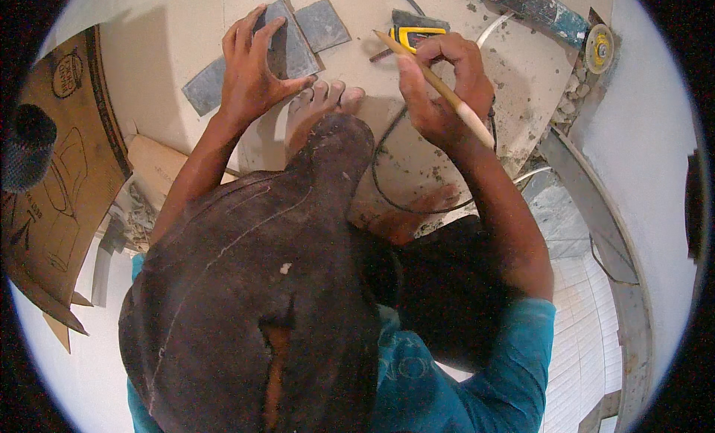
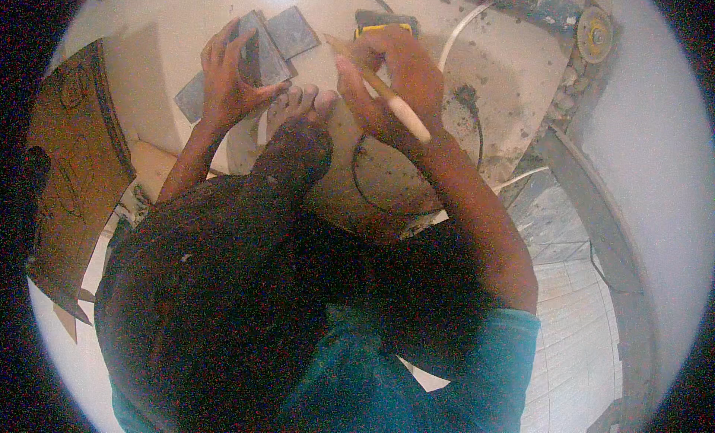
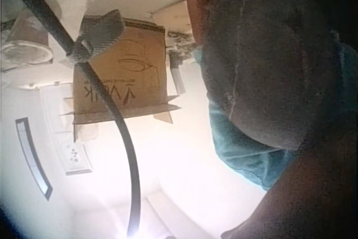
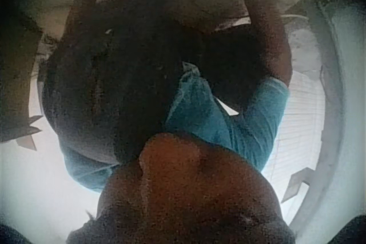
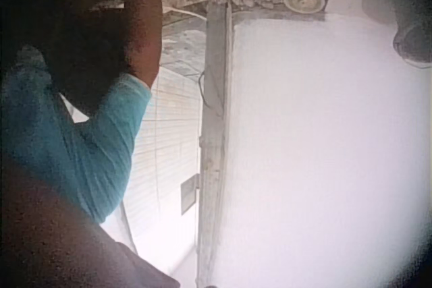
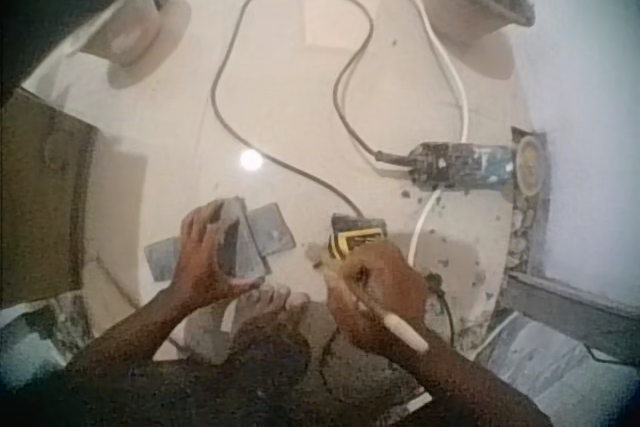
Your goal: The person measures and marks a tile with a tape measure and pencil, then uses an angle grinder to cut the tile. After cutting, the person places the tile on the floor to check the fit.
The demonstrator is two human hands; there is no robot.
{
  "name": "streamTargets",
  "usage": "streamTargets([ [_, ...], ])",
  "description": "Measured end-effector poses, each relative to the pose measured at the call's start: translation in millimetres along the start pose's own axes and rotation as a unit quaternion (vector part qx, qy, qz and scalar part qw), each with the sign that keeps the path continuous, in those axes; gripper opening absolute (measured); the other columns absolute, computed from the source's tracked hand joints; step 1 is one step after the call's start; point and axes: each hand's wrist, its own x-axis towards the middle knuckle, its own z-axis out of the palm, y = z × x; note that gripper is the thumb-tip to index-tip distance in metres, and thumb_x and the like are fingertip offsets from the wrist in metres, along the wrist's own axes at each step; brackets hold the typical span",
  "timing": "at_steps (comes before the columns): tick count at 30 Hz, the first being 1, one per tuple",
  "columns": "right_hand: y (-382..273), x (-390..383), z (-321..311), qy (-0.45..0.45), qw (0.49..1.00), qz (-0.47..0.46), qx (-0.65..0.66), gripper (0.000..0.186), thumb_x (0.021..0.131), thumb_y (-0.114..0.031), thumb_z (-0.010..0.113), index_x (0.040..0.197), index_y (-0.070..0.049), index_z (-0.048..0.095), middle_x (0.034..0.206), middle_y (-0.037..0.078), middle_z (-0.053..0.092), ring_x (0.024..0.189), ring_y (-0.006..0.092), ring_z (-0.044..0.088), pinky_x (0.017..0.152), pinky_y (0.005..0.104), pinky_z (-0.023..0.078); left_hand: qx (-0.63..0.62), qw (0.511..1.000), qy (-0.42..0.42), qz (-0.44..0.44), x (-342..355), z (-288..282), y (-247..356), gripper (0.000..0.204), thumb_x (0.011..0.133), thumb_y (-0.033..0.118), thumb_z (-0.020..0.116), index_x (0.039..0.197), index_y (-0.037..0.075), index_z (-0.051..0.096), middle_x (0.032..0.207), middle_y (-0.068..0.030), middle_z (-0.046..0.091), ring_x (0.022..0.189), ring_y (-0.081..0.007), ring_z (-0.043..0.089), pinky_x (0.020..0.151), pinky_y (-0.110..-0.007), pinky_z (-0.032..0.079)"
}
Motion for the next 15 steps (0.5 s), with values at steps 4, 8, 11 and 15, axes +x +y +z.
streamTargets([
  [4,1.1,-4.0,22.7,-0.012,1.0,0.017,-0.014,0.015,0.085,-0.01,0.072,0.099,-0.006,0.067,0.088,0.01,0.067,0.079,0.0253,0.067,0.071,0.0349,0.053,-0.002,1.0,0.005,0.004,-4.3,0.1,-2.5,0.099,0.054,0.041,0.094,0.137,0.012,0.049,0.151,-0.0165,0.04,0.136,-0.0405,0.037,0.112,-0.054,0.031],
  [8,7.2,-2.3,43.1,-0.004,0.999,-0.047,-0.013,0.016,0.084,-0.006,0.073,0.1,-0.004,0.068,0.09,0.011,0.07,0.08,0.0251,0.068,0.075,0.0341,0.054,-0.007,1.0,0.008,0.004,-7.5,0.7,-4.7,0.098,0.055,0.041,0.094,0.137,0.012,0.049,0.151,-0.0162,0.039,0.136,-0.0407,0.036,0.112,-0.054,0.032],
  [11,10.3,-1.0,54.3,0.011,0.997,-0.077,-0.017,0.02,0.083,-0.007,0.073,0.103,-0.006,0.07,0.091,0.01,0.071,0.081,0.0262,0.069,0.073,0.0349,0.053,-0.003,1.0,0.004,0.0,-7.7,0.3,-6.1,0.099,0.055,0.041,0.094,0.138,0.013,0.049,0.152,-0.0161,0.039,0.137,-0.0408,0.036,0.112,-0.054,0.032],
  [15,11.7,2.3,66.0,-0.026,0.998,-0.048,-0.043,0.024,0.081,-0.014,0.073,0.104,-0.009,0.071,0.091,0.008,0.071,0.082,0.0261,0.068,0.071,0.0382,0.05,-0.004,1.0,-0.005,-0.005,-7.1,-1.5,-4.9,0.1,0.055,0.042,0.093,0.139,0.013,0.048,0.152,-0.0162,0.038,0.137,-0.0409,0.036,0.112,-0.055,0.032],
])
